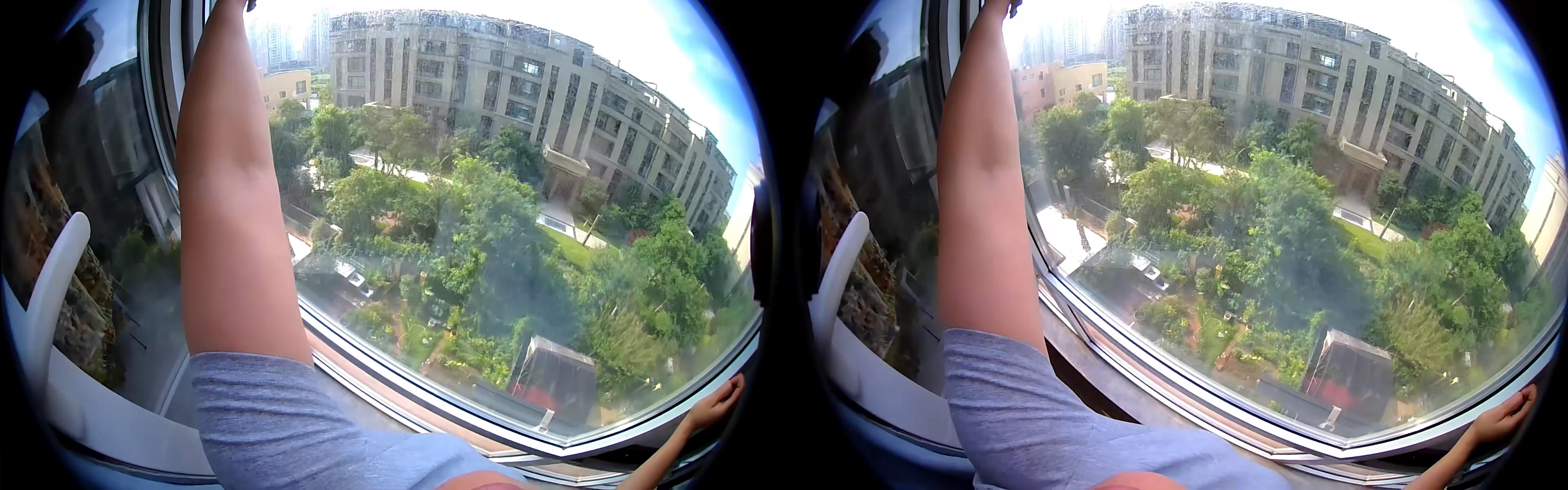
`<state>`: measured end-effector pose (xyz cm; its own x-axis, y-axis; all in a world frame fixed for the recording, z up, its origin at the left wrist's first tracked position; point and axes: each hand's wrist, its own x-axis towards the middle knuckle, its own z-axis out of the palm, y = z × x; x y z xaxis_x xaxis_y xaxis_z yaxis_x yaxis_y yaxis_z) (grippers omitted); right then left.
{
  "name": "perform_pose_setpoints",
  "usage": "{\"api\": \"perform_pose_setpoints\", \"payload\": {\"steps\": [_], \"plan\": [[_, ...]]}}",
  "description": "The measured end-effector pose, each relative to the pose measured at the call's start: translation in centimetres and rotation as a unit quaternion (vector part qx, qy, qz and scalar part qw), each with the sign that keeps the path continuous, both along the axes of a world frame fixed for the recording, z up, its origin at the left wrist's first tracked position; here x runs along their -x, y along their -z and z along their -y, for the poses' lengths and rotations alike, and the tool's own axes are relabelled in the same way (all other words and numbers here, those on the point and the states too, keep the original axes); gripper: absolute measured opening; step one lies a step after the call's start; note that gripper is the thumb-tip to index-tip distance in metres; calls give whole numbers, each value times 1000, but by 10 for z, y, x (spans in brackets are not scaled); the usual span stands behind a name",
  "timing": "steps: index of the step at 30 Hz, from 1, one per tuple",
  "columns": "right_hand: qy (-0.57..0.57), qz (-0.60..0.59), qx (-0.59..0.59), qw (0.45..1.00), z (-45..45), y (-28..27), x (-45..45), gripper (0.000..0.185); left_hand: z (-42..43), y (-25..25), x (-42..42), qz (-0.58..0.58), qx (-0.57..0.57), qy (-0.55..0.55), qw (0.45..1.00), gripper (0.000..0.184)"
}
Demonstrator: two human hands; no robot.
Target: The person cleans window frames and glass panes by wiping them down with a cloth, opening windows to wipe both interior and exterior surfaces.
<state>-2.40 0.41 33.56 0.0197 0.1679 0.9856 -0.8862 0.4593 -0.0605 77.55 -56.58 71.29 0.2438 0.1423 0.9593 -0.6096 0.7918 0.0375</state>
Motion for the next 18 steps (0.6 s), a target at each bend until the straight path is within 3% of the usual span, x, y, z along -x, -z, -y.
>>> {"api": "perform_pose_setpoints", "payload": {"steps": [2, 7, 11, 15, 18], "plan": [[56, 6, -14, 998, -5, -1, -8, 30, 32, 35, -53, -19, -25, 1, 1000, 71], [9, -9, 1, 1000, -10, 8, 24, 30, 85, 103, -146, -71, -80, 25, 994, 76], [-18, -6, 13, 1000, -4, 11, 20, 28, 122, 100, -179, -190, -193, 11, 963, 73], [-82, -2, 15, 996, 13, 8, 8, 22, 44, 66, -67, -204, -187, -80, 958, 75], [-77, -18, 9, 997, 33, -22, -63, 14, -5, 40, 12, -187, -146, -123, 964, 79]]}}
